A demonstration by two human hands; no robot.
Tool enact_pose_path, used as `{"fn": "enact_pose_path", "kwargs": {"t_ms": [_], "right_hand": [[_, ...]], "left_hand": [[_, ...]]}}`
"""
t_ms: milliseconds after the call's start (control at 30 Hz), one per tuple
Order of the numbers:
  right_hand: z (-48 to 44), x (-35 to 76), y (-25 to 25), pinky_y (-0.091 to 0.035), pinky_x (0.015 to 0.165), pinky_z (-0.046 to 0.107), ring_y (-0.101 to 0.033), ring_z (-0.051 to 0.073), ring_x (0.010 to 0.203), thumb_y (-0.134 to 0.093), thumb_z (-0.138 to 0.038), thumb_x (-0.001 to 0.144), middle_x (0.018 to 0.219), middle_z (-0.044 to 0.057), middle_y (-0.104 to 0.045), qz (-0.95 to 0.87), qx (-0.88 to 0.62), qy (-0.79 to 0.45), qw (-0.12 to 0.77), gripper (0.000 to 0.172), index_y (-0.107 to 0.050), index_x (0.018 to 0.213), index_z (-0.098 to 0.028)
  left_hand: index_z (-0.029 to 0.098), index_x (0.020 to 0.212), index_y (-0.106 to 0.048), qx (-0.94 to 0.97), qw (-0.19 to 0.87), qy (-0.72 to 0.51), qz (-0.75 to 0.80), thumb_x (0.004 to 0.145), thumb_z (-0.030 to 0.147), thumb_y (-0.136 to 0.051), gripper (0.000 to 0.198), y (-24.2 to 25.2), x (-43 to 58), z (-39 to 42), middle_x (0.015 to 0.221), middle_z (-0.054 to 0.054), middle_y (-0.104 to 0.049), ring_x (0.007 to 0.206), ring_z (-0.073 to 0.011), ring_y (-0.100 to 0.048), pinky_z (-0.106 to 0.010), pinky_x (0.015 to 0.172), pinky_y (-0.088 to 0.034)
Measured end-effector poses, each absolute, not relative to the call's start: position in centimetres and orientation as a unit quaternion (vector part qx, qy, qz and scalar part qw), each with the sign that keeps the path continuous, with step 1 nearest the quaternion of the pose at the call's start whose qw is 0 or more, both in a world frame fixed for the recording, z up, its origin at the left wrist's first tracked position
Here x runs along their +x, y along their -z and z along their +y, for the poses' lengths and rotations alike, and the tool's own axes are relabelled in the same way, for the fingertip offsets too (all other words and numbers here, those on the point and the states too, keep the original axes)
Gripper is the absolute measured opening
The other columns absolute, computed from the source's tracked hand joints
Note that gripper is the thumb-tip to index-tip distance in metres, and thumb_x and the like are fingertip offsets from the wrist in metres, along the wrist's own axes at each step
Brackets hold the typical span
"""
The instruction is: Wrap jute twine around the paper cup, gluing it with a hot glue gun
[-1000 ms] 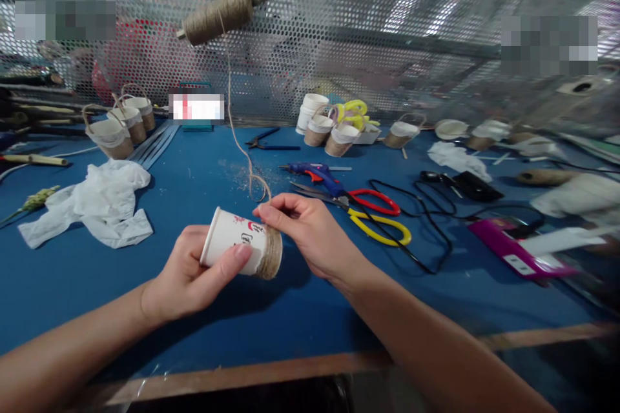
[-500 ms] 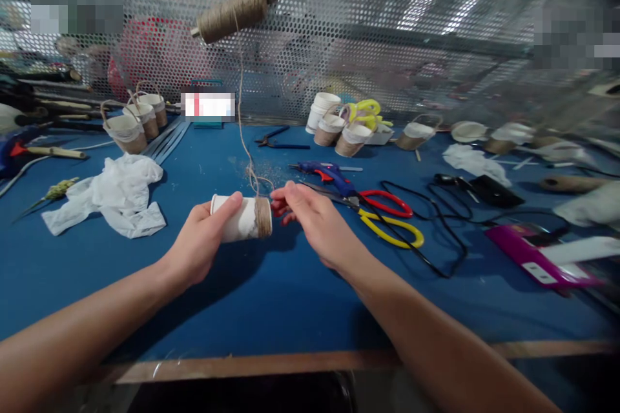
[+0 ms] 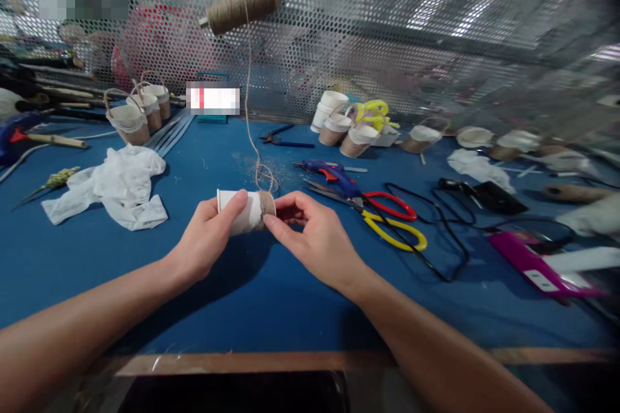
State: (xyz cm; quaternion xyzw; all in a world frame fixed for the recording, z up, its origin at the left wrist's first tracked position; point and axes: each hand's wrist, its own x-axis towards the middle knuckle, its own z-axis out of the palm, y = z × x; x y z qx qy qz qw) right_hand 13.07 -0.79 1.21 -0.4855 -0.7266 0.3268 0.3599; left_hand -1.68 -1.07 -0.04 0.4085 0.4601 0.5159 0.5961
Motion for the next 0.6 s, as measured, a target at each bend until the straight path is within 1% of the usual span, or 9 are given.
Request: {"fn": "enact_pose_path", "kwargs": {"t_ms": [100, 267, 500, 600], "right_hand": [[-0.86, 13.03, -1.3, -0.046, 0.058, 0.027, -0.056, 0.013, 0.063, -0.056, -0.024, 0.073, 0.07, 0.002, -0.061, -0.729, -0.492, -0.31, 0.362, 0.008, -0.055, 0.077, -0.016], [-0.9, 13.1, -1.26, -0.046, 0.056, 0.026, -0.056, 0.012, 0.06, -0.057, -0.023, 0.072, 0.068, 0.001, -0.061, -0.732, -0.497, -0.289, 0.365, 0.007, -0.054, 0.074, -0.017], [-0.93, 13.04, -1.11, -0.045, 0.058, 0.027, -0.055, 0.013, 0.06, -0.057, -0.022, 0.071, 0.067, 0.001, -0.06, -0.733, -0.5, -0.28, 0.366, 0.006, -0.053, 0.072, -0.017], [-0.92, 13.08, -1.52, -0.044, 0.059, 0.027, -0.055, 0.013, 0.061, -0.057, -0.023, 0.071, 0.068, 0.001, -0.059, -0.726, -0.491, -0.302, 0.375, 0.007, -0.054, 0.073, -0.017]], "left_hand": [[0.009, 0.075, -0.066, 0.444, 0.573, -0.512, 0.461, 0.075, 0.037, -0.054, 0.03, 0.2, -1.78, -1.14, 0.061, -0.001, -0.06, 0.053, -0.0085, -0.046, -0.019, 0.052, -0.036], [0.01, 0.076, -0.066, 0.495, 0.541, -0.503, 0.458, 0.078, 0.037, -0.051, 0.031, 0.39, -1.98, -1.28, 0.063, -0.001, -0.061, 0.055, -0.0091, -0.046, -0.019, 0.055, -0.039], [0.01, 0.084, -0.067, 0.534, 0.508, -0.492, 0.463, 0.08, 0.037, -0.048, 0.033, 0.35, -1.94, -1.38, 0.066, -0.003, -0.063, 0.059, -0.0111, -0.051, -0.02, 0.057, -0.041], [0.01, 0.086, -0.067, 0.555, 0.487, -0.492, 0.461, 0.081, 0.036, -0.047, 0.034, 0.34, -1.99, -1.36, 0.069, -0.003, -0.065, 0.063, -0.0125, -0.054, -0.02, 0.059, -0.042]]}}
